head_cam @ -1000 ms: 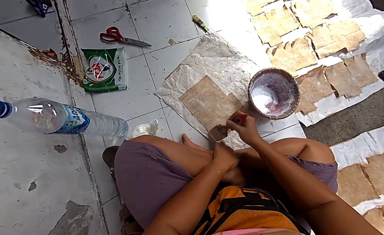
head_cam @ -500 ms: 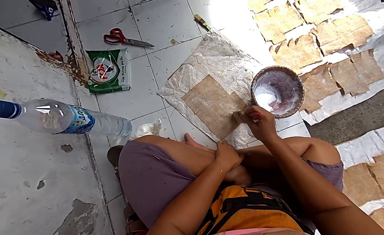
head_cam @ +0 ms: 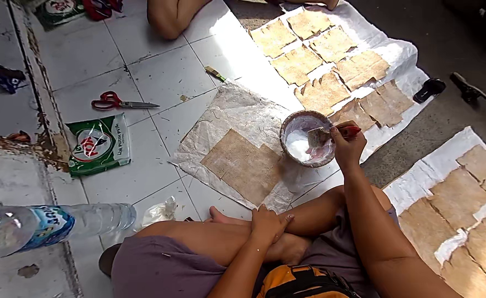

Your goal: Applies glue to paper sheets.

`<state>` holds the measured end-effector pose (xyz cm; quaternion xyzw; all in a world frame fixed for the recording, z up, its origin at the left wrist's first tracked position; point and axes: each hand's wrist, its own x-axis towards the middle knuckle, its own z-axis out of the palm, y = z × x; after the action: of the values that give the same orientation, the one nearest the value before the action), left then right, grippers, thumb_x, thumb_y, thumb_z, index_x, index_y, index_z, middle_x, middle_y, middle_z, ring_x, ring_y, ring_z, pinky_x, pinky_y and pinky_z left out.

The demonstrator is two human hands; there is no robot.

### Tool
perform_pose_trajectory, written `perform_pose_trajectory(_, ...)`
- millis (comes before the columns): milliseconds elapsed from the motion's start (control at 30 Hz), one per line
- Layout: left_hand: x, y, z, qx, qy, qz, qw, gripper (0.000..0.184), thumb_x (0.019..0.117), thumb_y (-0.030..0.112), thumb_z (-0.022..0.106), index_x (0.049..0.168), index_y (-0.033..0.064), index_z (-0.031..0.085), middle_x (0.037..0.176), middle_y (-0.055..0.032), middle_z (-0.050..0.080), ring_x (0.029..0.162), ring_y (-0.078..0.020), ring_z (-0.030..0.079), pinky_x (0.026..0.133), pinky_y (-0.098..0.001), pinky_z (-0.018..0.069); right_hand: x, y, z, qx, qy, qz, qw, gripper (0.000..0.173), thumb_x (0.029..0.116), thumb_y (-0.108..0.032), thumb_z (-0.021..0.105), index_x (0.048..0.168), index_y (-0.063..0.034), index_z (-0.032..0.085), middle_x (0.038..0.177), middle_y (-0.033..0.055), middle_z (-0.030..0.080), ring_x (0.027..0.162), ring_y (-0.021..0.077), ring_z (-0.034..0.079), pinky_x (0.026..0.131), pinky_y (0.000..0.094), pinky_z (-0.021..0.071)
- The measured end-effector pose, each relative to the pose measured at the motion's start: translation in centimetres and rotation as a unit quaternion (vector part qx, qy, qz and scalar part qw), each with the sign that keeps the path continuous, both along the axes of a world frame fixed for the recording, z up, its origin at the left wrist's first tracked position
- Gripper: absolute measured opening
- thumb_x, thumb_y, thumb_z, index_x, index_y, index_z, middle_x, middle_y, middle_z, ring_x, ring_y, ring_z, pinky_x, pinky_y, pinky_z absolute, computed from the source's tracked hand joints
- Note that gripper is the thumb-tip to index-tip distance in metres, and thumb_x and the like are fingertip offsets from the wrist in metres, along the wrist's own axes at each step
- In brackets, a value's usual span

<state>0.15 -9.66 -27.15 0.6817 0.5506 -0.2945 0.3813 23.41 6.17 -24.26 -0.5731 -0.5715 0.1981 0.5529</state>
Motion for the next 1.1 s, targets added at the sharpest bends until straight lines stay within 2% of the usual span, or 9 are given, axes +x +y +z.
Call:
perform_pose_trajectory(67,0.0,0.1,0.2,-0.005,0.002,0.001,1.000,0.104,0.0963,0.080,0.008,0.143,-0.0019,0.053,0.157,-0.0273,0.041,0.149,-0.0408,0.036,0.116,-0.0613,0.0305,0.8,0.0,-1.6,-0.053,-0.073,-0.050,0.995,0.015,0.0955,-0.014,0.066,0.099,0.0004,0.068,0.081,0.0045,0.065,0.071,0.0066,0.059,0.070,0.0287,0.0510)
perform_pose_trajectory(167,0.0,0.1,0.3,-0.005,0.003,0.005,1.000,0.101,0.0976,0.078,0.009,0.142,-0.0012,0.055,0.157,-0.0264,0.042,0.148,-0.0401,0.037,0.115,-0.0610,0.0313,-0.3,-0.8,-1.8,-0.125,-0.182,-0.064,0.973,0.019,0.0979,-0.015,0.064,0.100,0.0030,0.069,0.089,0.0195,0.070,0.084,0.0325,0.068,0.079,0.0550,0.0518)
perform_pose_trajectory(233,0.1,0.1,0.3,-0.003,0.006,0.004,1.000,0.100,0.0981,0.077,0.009,0.142,-0.0008,0.056,0.157,-0.0258,0.042,0.148,-0.0397,0.038,0.115,-0.0605,0.0322,-1.8,-1.4,-1.3,-0.147,-0.235,-0.040,0.960,0.018,0.0992,-0.013,0.064,0.100,0.0036,0.069,0.093,0.0227,0.070,0.090,0.0404,0.069,0.080,0.0618,0.0527)
perform_pose_trajectory(400,0.0,0.1,0.4,-0.001,0.010,0.003,1.000,0.102,0.0970,0.078,0.007,0.142,-0.0001,0.056,0.156,-0.0251,0.044,0.148,-0.0388,0.039,0.115,-0.0589,0.0323,-3.6,-1.7,-1.5,-0.134,-0.200,-0.007,0.971,0.017,0.0972,-0.013,0.065,0.097,0.0027,0.069,0.086,0.0199,0.069,0.083,0.0373,0.068,0.076,0.0601,0.0517)
perform_pose_trajectory(533,0.0,0.1,0.4,-0.003,0.006,0.003,1.000,0.104,0.0963,0.079,0.007,0.141,-0.0007,0.056,0.156,-0.0251,0.043,0.148,-0.0382,0.039,0.115,-0.0586,0.0319,-2.8,-1.5,-1.3,-0.120,-0.010,-0.050,0.991,0.017,0.0968,-0.019,0.066,0.102,-0.0034,0.069,0.080,0.0062,0.066,0.066,0.0133,0.061,0.067,0.0379,0.0531)
perform_pose_trajectory(667,0.0,0.0,0.3,-0.002,0.006,0.003,1.000,0.104,0.0963,0.079,0.007,0.141,-0.0009,0.056,0.156,-0.0253,0.043,0.148,-0.0386,0.039,0.115,-0.0586,0.0320,-1.4,-1.2,-1.4,-0.104,0.061,-0.057,0.991,0.014,0.0958,-0.016,0.067,0.103,-0.0034,0.067,0.086,0.0025,0.066,0.068,0.0069,0.062,0.067,0.0294,0.0555)
perform_pose_trajectory(800,-0.2,-0.1,0.3,-0.002,0.003,0.007,1.000,0.104,0.0965,0.079,0.007,0.141,-0.0009,0.056,0.156,-0.0256,0.043,0.148,-0.0388,0.039,0.115,-0.0592,0.0323,0.1,-0.7,-1.5,-0.111,0.165,-0.075,0.977,0.012,0.0955,-0.012,0.065,0.103,-0.0038,0.063,0.085,-0.0003,0.065,0.066,0.0067,0.063,0.066,0.0287,0.0575)
perform_pose_trajectory(967,-0.2,-0.1,0.4,-0.001,-0.004,0.010,1.000,0.103,0.0972,0.078,0.008,0.141,-0.0009,0.057,0.155,-0.0258,0.044,0.148,-0.0389,0.039,0.115,-0.0593,0.0321,1.8,-1.0,0.8,-0.165,0.291,-0.101,0.937,0.010,0.1028,-0.012,0.059,0.110,-0.0053,0.058,0.086,0.0026,0.069,0.066,0.0123,0.069,0.065,0.0312,0.0615)
perform_pose_trajectory(1100,-0.2,-0.1,0.1,0.000,-0.017,0.020,1.000,0.103,0.0971,0.079,0.009,0.139,-0.0025,0.057,0.154,-0.0270,0.045,0.148,-0.0404,0.038,0.115,-0.0609,0.0316,-0.5,-2.5,2.5,-0.178,0.324,0.006,0.929,0.007,0.1048,-0.009,0.050,0.103,-0.0120,0.056,0.084,-0.0008,0.071,0.066,0.0104,0.070,0.062,0.0277,0.0612)
